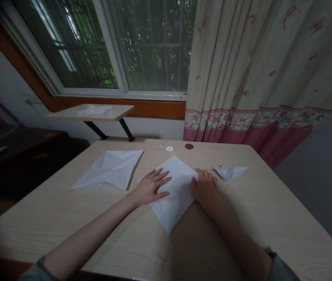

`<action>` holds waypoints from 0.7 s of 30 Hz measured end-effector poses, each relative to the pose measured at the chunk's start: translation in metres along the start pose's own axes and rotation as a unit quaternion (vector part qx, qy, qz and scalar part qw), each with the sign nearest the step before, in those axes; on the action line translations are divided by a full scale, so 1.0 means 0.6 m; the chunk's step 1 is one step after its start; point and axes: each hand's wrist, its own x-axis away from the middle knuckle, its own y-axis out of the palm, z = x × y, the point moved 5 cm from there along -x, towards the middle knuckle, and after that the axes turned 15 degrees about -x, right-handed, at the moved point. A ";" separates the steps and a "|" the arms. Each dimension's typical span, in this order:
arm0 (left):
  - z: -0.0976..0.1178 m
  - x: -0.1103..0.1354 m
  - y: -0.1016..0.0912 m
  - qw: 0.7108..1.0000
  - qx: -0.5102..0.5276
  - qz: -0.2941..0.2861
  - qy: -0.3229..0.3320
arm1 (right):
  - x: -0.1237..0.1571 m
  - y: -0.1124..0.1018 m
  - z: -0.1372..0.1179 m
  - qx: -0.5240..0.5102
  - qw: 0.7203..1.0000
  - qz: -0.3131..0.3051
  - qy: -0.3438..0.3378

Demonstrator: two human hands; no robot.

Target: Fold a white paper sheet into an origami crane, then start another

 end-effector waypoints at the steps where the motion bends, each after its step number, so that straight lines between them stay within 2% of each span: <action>1: 0.000 0.000 0.000 1.000 0.000 -0.001 -0.001 | 0.000 0.000 0.001 0.000 1.000 0.001 0.008; 5: 0.001 -0.001 -0.004 1.000 0.002 -0.007 -0.005 | -0.005 -0.005 0.004 -0.011 0.999 0.000 0.030; 8: 0.001 -0.002 -0.006 1.000 -0.002 -0.016 -0.005 | -0.011 -0.013 0.008 -0.104 0.992 0.017 0.066; 11: 0.002 -0.002 -0.008 1.000 -0.007 -0.018 -0.005 | -0.015 -0.024 0.010 -0.206 0.973 0.051 0.095; 17: 0.002 -0.001 -0.008 1.000 -0.005 -0.013 -0.002 | -0.017 -0.038 0.001 -0.298 0.949 0.069 0.078; 21: -0.001 -0.001 -0.005 1.000 0.002 -0.002 -0.001 | -0.014 -0.039 -0.014 -0.368 0.926 0.032 0.079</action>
